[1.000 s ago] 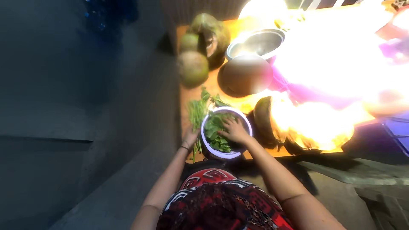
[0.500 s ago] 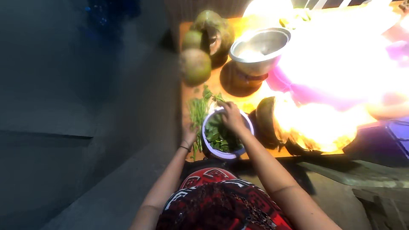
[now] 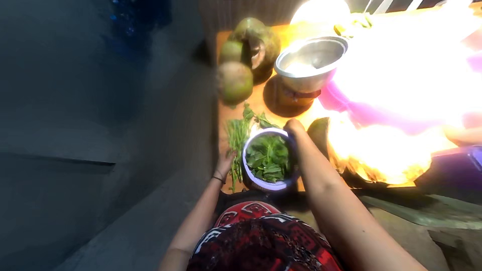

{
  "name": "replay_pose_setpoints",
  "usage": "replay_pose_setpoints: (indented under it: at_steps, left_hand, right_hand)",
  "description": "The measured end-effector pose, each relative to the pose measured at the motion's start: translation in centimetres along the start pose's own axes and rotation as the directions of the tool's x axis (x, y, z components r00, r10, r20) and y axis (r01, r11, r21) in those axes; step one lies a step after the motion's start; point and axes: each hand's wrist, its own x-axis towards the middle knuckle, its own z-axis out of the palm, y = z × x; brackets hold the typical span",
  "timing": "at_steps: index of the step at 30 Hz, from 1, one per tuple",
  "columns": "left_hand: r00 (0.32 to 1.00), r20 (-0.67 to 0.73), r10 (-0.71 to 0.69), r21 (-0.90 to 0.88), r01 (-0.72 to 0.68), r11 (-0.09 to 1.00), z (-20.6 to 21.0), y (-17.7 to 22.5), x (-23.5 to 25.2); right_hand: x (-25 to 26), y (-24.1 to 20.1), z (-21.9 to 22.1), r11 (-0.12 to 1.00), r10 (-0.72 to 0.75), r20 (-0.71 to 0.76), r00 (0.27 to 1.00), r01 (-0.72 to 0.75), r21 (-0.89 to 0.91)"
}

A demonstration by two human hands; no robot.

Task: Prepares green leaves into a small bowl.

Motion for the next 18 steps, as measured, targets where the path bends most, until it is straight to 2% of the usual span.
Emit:
replay_pose_setpoints:
  at_steps: [3,5,9,11,12,14,16,17,18]
  left_hand:
    - [0.997,-0.072,-0.017,-0.053,0.014,0.999,-0.3,-0.6,0.5]
    - [0.994,-0.109,-0.014,-0.053,0.009,0.999,-0.6,-0.3,0.4]
    - [0.987,-0.149,0.065,0.058,-0.057,0.997,-0.7,1.9,-0.6]
    - [0.980,-0.147,0.133,0.113,-0.117,0.987,-0.5,3.4,-1.2]
    - [0.976,-0.143,0.162,0.125,-0.145,0.982,-0.3,4.1,-1.4]
    - [0.966,-0.109,0.233,0.131,-0.219,0.967,0.2,5.4,-2.1]
    - [0.947,-0.040,0.319,0.117,-0.313,0.943,0.9,6.4,-2.6]
    - [0.936,0.007,0.352,0.095,-0.351,0.932,1.3,7.1,-3.1]
    - [0.928,0.051,0.370,0.064,-0.372,0.926,1.6,7.8,-3.7]
  right_hand:
    - [-0.8,-0.1,-0.7,0.999,-0.036,-0.046,0.998,0.035,-0.033]
    - [-1.9,-0.9,-1.8,0.995,-0.091,-0.119,0.989,0.096,0.031]
    - [-5.4,-2.1,-4.1,0.976,-0.174,-0.245,0.954,0.199,0.083]
    - [-7.7,-2.1,-5.0,0.949,-0.202,-0.287,0.936,0.259,0.179]
    - [-8.6,-1.7,-4.9,0.907,-0.221,-0.312,0.924,0.313,0.283]
    - [-10.3,-1.1,-3.9,0.721,-0.255,-0.278,0.926,0.374,0.583]
    - [-12.8,-1.5,-2.5,0.401,-0.293,-0.133,0.947,0.247,0.882]
    - [-14.0,-1.7,-1.8,0.257,-0.337,-0.053,0.940,0.146,0.955]
    - [-14.9,-1.9,-0.9,0.157,-0.394,-0.001,0.919,0.068,0.985]
